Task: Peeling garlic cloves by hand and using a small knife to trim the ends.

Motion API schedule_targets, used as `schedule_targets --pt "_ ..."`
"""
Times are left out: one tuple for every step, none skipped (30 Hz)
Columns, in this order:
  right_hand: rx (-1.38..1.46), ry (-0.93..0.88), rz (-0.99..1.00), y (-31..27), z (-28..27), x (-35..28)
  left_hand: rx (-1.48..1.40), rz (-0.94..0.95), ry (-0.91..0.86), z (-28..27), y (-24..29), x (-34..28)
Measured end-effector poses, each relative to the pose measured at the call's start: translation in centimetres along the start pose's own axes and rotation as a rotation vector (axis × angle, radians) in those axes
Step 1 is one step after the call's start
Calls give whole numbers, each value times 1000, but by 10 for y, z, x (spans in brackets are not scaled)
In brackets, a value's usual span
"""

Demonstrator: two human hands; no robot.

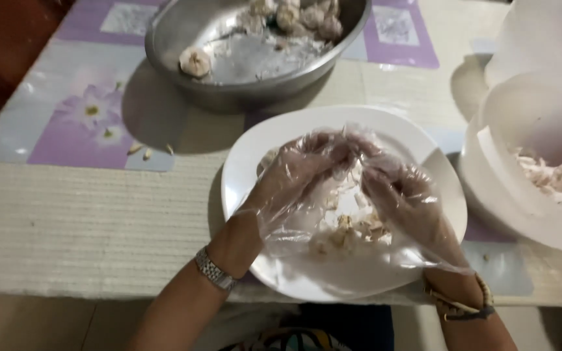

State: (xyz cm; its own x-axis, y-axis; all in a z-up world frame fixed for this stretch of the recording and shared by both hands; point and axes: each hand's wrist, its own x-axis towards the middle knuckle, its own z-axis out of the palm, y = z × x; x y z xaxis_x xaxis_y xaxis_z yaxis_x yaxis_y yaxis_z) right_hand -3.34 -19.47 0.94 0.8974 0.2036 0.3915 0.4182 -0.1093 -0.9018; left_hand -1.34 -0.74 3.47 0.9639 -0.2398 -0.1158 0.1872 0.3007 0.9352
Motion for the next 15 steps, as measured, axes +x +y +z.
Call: schedule_targets --pt "39 29 8 -9 6 1 -5 9 -47 -2 -6 5" --pt "77 59 9 -18 12 4 -8 24 -96 -4 -10 11" --pt "79 57 15 -12 5 2 -10 19 -93 -10 -20 13" --pt "189 -102 84 -6 -2 1 -212 87 -182 -16 -29 17" --pt "298 -261 156 0 -10 1 -414 153 -270 -22 -37 21" --pt "300 -261 160 6 -12 1 -415 150 -268 -21 -37 21" --pt "759 -266 307 11 -13 2 -480 145 -274 -19 -36 21" --pt "1219 -255 451 16 -15 3 -545 140 -280 -17 -36 21" --pt "1220 -253 455 15 -16 2 -547 136 -277 -15 -25 15" --pt "1000 -249 426 13 -17 2 -396 102 -250 -12 -14 10" --pt "780 -244 394 11 -18 3 -245 67 -222 -10 -2 4" --pt "777 -244 394 6 -20 3 -247 68 -223 -14 -13 11" --pt "447 -233 339 1 -21 4 -373 99 -308 -18 -24 18" --pt "118 -217 277 -4 -22 6 -498 131 -394 -22 -34 25" --pt "115 -217 274 -12 -18 8 -498 135 -397 -19 -30 21"
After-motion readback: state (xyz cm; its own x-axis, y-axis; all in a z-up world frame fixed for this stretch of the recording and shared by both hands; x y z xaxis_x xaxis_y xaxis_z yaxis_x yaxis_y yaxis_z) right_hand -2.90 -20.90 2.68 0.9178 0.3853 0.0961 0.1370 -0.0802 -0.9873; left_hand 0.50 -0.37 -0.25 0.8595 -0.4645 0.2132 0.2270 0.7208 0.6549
